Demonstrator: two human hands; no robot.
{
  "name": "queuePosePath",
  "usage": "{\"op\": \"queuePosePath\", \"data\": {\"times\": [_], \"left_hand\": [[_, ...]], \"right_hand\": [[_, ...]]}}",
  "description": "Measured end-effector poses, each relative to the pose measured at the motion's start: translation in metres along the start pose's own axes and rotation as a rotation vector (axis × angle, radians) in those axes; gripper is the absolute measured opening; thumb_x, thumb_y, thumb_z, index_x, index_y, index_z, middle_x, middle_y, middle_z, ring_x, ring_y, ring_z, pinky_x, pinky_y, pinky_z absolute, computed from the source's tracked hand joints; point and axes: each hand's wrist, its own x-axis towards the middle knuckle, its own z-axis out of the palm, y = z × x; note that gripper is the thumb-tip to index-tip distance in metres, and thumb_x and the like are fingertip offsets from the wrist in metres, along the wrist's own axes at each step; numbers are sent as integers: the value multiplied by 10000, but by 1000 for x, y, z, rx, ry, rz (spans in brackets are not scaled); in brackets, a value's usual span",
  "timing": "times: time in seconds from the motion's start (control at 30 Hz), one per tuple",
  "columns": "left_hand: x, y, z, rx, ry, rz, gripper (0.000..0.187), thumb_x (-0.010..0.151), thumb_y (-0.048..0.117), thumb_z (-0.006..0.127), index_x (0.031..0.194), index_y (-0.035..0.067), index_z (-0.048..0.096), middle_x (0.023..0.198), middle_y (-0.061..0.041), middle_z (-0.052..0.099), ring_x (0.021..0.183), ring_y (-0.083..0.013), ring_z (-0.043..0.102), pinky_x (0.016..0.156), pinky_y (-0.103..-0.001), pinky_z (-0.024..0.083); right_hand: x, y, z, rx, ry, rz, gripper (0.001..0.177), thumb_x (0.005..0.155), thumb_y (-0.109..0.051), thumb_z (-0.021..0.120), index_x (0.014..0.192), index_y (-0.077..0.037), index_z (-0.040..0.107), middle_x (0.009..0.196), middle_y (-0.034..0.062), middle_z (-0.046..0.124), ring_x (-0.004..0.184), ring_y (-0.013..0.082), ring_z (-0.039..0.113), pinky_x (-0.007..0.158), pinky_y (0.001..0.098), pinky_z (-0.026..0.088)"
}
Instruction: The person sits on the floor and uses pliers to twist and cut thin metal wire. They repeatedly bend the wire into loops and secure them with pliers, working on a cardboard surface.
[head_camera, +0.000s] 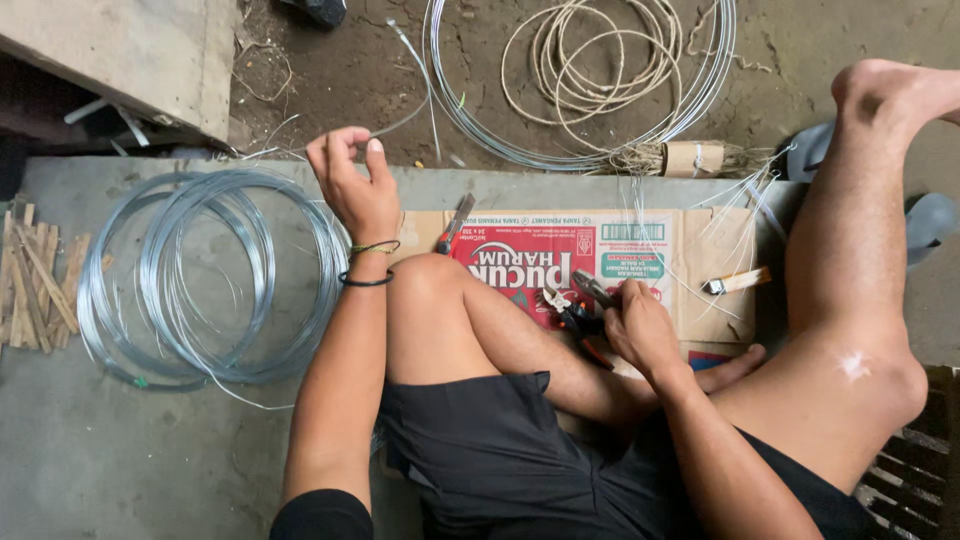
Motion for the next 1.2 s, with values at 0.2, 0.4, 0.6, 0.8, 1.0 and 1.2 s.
{"op": "queuePosePath", "data": {"times": [0.2, 0.4, 0.6, 0.8, 1.0, 1.2], "left_hand": [[78, -33, 54, -718, 162, -620, 378, 932, 135, 716, 1262, 165, 536, 1210, -25, 611, 993, -151, 620, 855, -344, 502], [75, -24, 44, -1088, 221, -739, 312, 953, 39, 696, 1194, 148, 530, 1086, -45, 627, 932, -173, 649, 828, -355, 550], [-32, 68, 19, -1217, -124, -754, 231, 971, -36, 636, 1107, 97, 505, 1008, -67, 625, 913, -189, 656, 826, -352, 570], [-102, 134, -2, -1196, -305, -747, 200, 997, -23, 630, 1117, 65, 497, 1011, -75, 617, 893, -175, 632, 805, -337, 542], [-145, 158, -26, -1143, -324, -759, 184, 1000, -11, 640, 1108, 51, 505, 985, -87, 625, 885, -166, 628, 817, -325, 538], [-180, 181, -44, -1007, -384, -705, 147, 1003, -3, 640, 1078, 40, 522, 970, -74, 624, 888, -148, 626, 847, -302, 536]], "right_hand": [[8, 10, -5, -28, -163, -30, 259, 762, -123, 649, 951, 40, 579, 1018, 274, 642, 948, 477, 630, 852, 528, 503], [18, 2, -20, 94, -237, 41, 269, 809, -183, 686, 981, 16, 631, 1015, 229, 669, 962, 432, 654, 849, 489, 517], [14, -9, -30, 333, 30, 5, 326, 938, -278, 678, 1112, -3, 684, 1058, 180, 664, 944, 319, 675, 820, 397, 550], [5, -1, -29, 1020, -96, 114, 461, 1025, -235, 601, 1434, -26, 559, 1206, 114, 658, 925, 160, 635, 804, 311, 518], [12, -24, -14, 1379, -256, 207, 681, 1005, -198, 585, 1605, -75, 288, 1342, 113, 611, 870, 135, 636, 737, 286, 522], [13, -45, 0, 1520, -266, 338, 790, 966, -217, 621, 1626, -169, 190, 1228, 101, 634, 834, 156, 646, 709, 304, 537]]}}
